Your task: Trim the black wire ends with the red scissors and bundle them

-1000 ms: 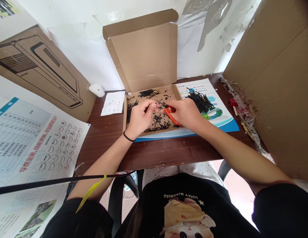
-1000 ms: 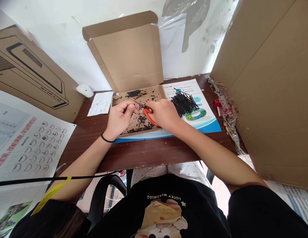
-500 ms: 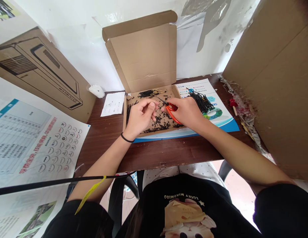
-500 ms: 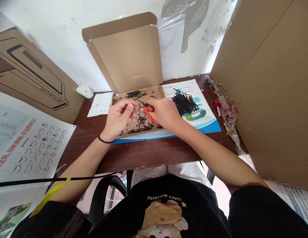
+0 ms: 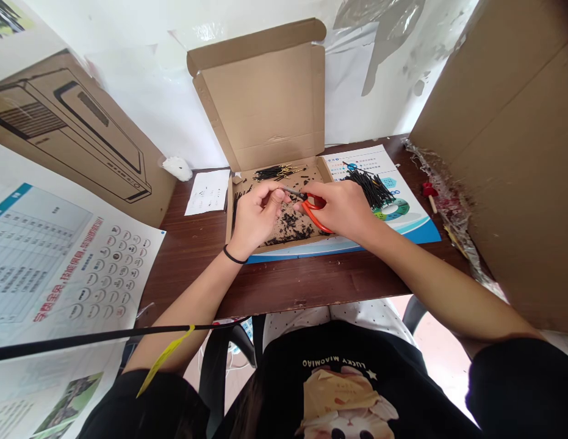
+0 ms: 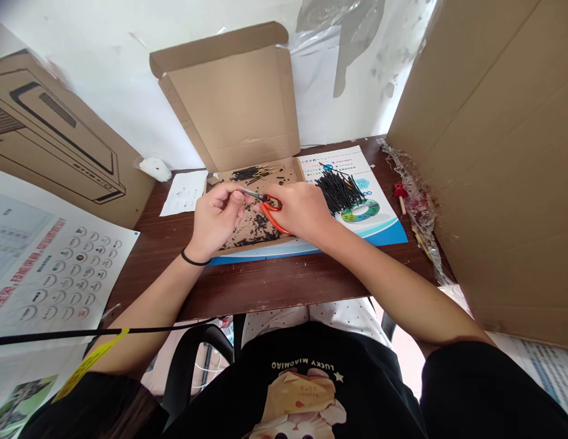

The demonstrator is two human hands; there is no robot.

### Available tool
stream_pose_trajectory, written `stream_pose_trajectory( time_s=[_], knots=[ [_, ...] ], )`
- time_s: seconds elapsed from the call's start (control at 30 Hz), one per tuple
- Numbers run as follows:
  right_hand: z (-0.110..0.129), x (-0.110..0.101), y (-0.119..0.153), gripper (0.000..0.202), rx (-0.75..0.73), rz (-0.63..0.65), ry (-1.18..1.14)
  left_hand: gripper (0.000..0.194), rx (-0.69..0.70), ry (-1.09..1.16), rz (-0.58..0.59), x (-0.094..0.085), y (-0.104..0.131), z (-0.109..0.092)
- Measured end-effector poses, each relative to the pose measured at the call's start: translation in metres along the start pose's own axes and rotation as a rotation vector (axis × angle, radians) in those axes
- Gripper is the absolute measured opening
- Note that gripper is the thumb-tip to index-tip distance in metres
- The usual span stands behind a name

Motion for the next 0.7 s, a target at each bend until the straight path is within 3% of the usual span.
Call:
stream_pose_trajectory(
  time_s=[0.37,0.7],
  knots=[
    [-0.0001,0.0029,0.0000,0.044,-0.011,0.038,0.036,0.033,0.002,0.006,-0.010,-0.0008,0.0014,0.0008],
    [-0.0056,0.0016,-0.0027,0.051,0.105,0.052,0.023,0.031,-0.019,0.121,0.029,0.0002,-0.0024,0.0007]
  ],
)
Point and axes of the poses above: each hand's wrist, its own y-axis away from the middle knuckle, its own x-axis out of the palm, z = x × y, the point moved 5 cm from there along -y, towards the middle knuckle, and after that the axes turned 9 degrees about -y, right-handed, at the moved point
